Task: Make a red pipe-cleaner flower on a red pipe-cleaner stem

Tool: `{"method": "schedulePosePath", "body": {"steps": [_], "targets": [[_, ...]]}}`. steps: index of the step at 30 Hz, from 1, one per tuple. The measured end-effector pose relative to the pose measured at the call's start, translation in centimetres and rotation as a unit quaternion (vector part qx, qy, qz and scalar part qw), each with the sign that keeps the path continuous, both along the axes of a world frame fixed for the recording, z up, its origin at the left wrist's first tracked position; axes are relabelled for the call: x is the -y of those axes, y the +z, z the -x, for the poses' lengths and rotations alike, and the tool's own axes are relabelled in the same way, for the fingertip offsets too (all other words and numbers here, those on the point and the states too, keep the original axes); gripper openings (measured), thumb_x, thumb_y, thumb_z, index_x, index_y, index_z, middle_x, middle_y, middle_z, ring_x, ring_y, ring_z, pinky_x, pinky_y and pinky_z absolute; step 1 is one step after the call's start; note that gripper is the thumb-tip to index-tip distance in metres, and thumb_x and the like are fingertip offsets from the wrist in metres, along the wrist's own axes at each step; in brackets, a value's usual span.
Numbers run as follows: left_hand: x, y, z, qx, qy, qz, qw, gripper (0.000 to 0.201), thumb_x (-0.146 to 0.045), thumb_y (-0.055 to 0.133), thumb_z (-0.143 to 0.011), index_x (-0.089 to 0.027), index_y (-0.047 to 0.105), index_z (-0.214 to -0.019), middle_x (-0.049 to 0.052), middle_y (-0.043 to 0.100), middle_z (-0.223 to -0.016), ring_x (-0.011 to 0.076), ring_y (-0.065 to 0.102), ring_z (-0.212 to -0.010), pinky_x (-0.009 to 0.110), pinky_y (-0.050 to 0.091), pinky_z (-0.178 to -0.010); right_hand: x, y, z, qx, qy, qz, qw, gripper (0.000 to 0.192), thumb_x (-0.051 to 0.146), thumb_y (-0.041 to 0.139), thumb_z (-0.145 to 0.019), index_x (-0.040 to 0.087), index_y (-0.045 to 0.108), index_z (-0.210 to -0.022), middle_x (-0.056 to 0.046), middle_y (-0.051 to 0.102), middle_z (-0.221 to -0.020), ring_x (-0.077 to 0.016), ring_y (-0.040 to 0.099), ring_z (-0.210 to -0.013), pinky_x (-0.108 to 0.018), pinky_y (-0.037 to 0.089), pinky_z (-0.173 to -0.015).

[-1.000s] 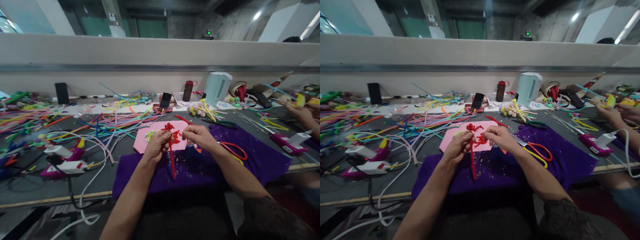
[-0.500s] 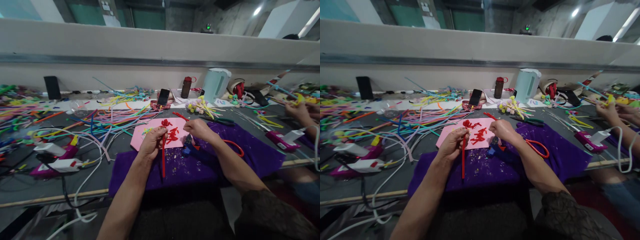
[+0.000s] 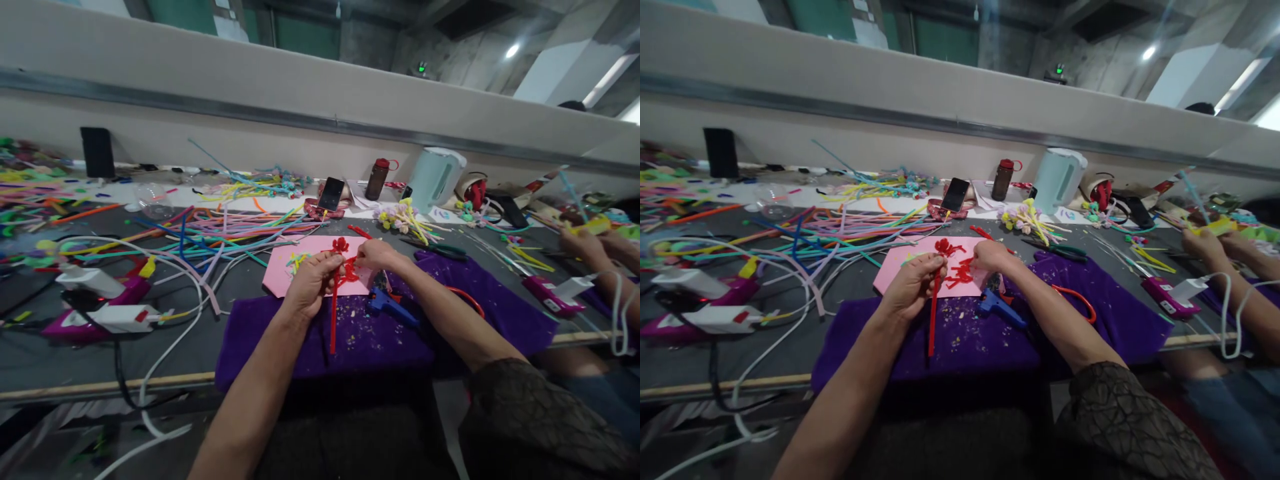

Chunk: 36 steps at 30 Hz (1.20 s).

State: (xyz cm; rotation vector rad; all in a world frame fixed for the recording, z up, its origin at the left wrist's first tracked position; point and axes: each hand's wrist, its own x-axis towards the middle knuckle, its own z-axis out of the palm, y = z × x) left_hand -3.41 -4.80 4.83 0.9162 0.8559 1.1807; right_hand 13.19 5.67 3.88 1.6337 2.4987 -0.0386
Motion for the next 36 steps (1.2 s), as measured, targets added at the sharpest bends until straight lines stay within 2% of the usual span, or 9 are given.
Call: {"method": "schedulePosePath", "body": {"steps": [6,13,20,25,27,30,32,34,36], "targets": [[-0.1,-0.1,-0.1,-0.002,0.003,0.0,1.0,0.022,-0.032,0.065,-0.066,-0.013,0.056,-0.072,-0.004,0.053,-0.055,0.0004,0.036,-0.035,0.013,0.018,-0.031,-0.7,0.1,-1.5,-0.032,0.023,0.009,0.999,0.025,0.033,0.052,-0.076,0.02,0.07,-0.089,-0.006,0.069,-0.084,-0.0165,0.06,-0.071,-0.02,0.036,-0.056],[-0.1,-0.1,-0.2,-0.002,-0.005,0.01,1.0,0.022,-0.032,0.066,-0.065,-0.014,0.056,-0.072,-0.005,0.053,-0.054,0.0,0.035,-0.034,0.013,0.018,-0.032,-1.7,-0.2,-1.7,-0.078,0.054,-0.016,0.995,0.027,0.022,0.051,-0.076,0.024,0.065,-0.099,-0.004,0.066,-0.099,-0.0172,0.058,-0.085,-0.021,0.037,-0.066],[-0.2,-0.2,-0.1,0.003,-0.009,0.004,1.0,0.022,-0.032,0.066,-0.066,-0.013,0.056,-0.071,-0.004,0.053,-0.054,0.0,0.035,-0.034,0.013,0.018,-0.031,-1.7,-0.8,-1.0,-0.122,0.059,-0.01,0.991,0.016,0.018,0.055,-0.069,0.015,0.067,-0.079,-0.009,0.067,-0.083,-0.019,0.059,-0.073,-0.022,0.036,-0.058],[-0.2,-0.3,-0.1,0.004,-0.002,0.002,1.0,0.025,-0.034,0.067,-0.064,-0.013,0.057,-0.073,-0.003,0.054,-0.055,0.0001,0.035,-0.034,0.013,0.018,-0.031,-0.6,0.5,-2.0,-0.205,0.072,0.012,0.976,0.021,0.016,0.048,-0.071,0.014,0.063,-0.085,-0.004,0.066,-0.072,-0.0116,0.058,-0.062,-0.018,0.038,-0.053],[-0.2,-0.4,-0.1,-0.001,0.001,0.0,1.0,0.026,-0.035,0.068,-0.063,-0.013,0.058,-0.072,-0.003,0.054,-0.055,0.0001,0.035,-0.035,0.013,0.019,-0.031,0.5,0.9,-2.2,-0.276,0.078,0.039,0.957,0.021,0.017,0.045,-0.072,0.013,0.061,-0.085,-0.002,0.063,-0.066,-0.0093,0.055,-0.054,-0.017,0.038,-0.048],[-0.3,-0.8,-0.1,-0.008,0.001,-0.007,1.0,0.027,-0.036,0.068,-0.064,-0.013,0.058,-0.071,-0.003,0.055,-0.055,-0.0001,0.035,-0.035,0.012,0.02,-0.031,2.4,1.5,-2.1,-0.449,0.083,0.106,0.883,0.015,0.018,0.049,-0.068,0.012,0.057,-0.078,0.002,0.056,-0.056,-0.0079,0.05,-0.046,-0.017,0.037,-0.043],[-0.5,-1.0,-0.2,-0.009,-0.004,-0.003,1.0,0.027,-0.037,0.068,-0.064,-0.013,0.058,-0.071,-0.002,0.056,-0.056,0.0,0.035,-0.035,0.012,0.02,-0.031,3.5,1.9,-1.9,-0.52,0.083,0.128,0.841,0.013,0.017,0.051,-0.065,0.013,0.056,-0.076,0.003,0.052,-0.055,-0.0074,0.049,-0.046,-0.016,0.037,-0.041],[-0.6,-1.3,-0.3,-0.009,-0.011,0.002,1.0,0.028,-0.038,0.068,-0.064,-0.013,0.058,-0.072,-0.002,0.056,-0.057,0.0,0.035,-0.035,0.012,0.021,-0.031,4.4,2.2,-1.7,-0.55,0.079,0.128,0.822,0.016,0.017,0.051,-0.064,0.014,0.057,-0.078,0.004,0.052,-0.056,-0.0073,0.049,-0.047,-0.017,0.037,-0.042],[-0.7,-1.5,-0.4,-0.007,-0.015,0.004,1.0,0.028,-0.037,0.068,-0.065,-0.013,0.058,-0.073,-0.002,0.057,-0.059,0.0,0.036,-0.036,0.012,0.022,-0.031,5.0,2.5,-1.5,-0.555,0.075,0.12,0.819,0.019,0.016,0.05,-0.064,0.014,0.059,-0.08,0.003,0.054,-0.058,-0.0074,0.049,-0.048,-0.018,0.038,-0.044]]}}
